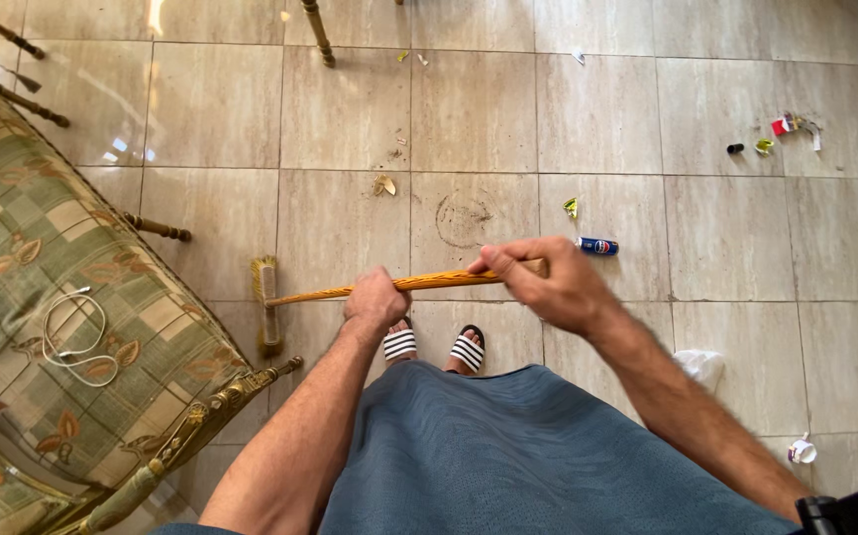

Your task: The person sweeps debris across a tiled floor using a broom, pushing small scraps and dust into piles.

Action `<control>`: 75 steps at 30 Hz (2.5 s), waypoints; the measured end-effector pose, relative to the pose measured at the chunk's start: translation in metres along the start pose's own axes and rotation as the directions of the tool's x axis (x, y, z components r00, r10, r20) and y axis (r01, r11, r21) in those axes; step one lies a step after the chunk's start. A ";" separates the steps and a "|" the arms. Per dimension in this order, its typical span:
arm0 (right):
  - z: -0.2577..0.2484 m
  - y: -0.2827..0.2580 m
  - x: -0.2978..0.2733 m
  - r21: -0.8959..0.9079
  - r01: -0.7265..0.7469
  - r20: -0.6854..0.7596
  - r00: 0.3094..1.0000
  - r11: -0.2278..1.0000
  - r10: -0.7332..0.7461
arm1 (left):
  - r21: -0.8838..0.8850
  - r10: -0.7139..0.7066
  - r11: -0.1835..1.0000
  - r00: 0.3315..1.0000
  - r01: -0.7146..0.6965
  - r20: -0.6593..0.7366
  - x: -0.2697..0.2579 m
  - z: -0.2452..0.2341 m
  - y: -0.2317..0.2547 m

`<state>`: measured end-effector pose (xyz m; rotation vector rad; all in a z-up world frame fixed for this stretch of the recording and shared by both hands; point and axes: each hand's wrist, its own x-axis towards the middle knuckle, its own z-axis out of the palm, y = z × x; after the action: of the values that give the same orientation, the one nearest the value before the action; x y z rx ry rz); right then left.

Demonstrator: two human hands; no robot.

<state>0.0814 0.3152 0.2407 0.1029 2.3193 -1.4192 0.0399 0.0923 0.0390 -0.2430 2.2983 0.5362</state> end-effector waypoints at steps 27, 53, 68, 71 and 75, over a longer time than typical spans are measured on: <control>0.012 -0.052 0.011 0.042 0.148 -0.202 0.970 0.988 -0.137 | -0.015 0.136 0.991 0.991 -0.136 0.004 -0.010 -0.059 -0.014; -0.055 -0.060 -0.054 0.029 0.132 -0.594 0.800 0.991 -0.090 | -0.059 0.514 0.858 0.854 -0.510 0.088 -0.052 -0.033 0.096; 0.014 -0.030 0.003 0.166 0.015 -0.353 0.935 0.986 0.045 | 0.026 0.253 0.967 0.967 -0.254 0.024 0.014 -0.036 -0.011; 0.035 -0.020 0.010 0.252 -0.106 -0.235 0.958 0.962 0.167 | -0.013 0.215 0.977 0.976 -0.215 0.021 0.041 -0.015 -0.032; 0.033 -0.018 0.010 0.233 -0.116 -0.212 0.963 0.965 0.167 | -0.055 0.197 0.979 0.980 -0.198 -0.016 0.051 0.004 -0.031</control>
<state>0.0781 0.2764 0.2389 0.5144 2.2685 -1.6588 0.0167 0.0655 -0.0088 -0.0437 2.3331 0.7024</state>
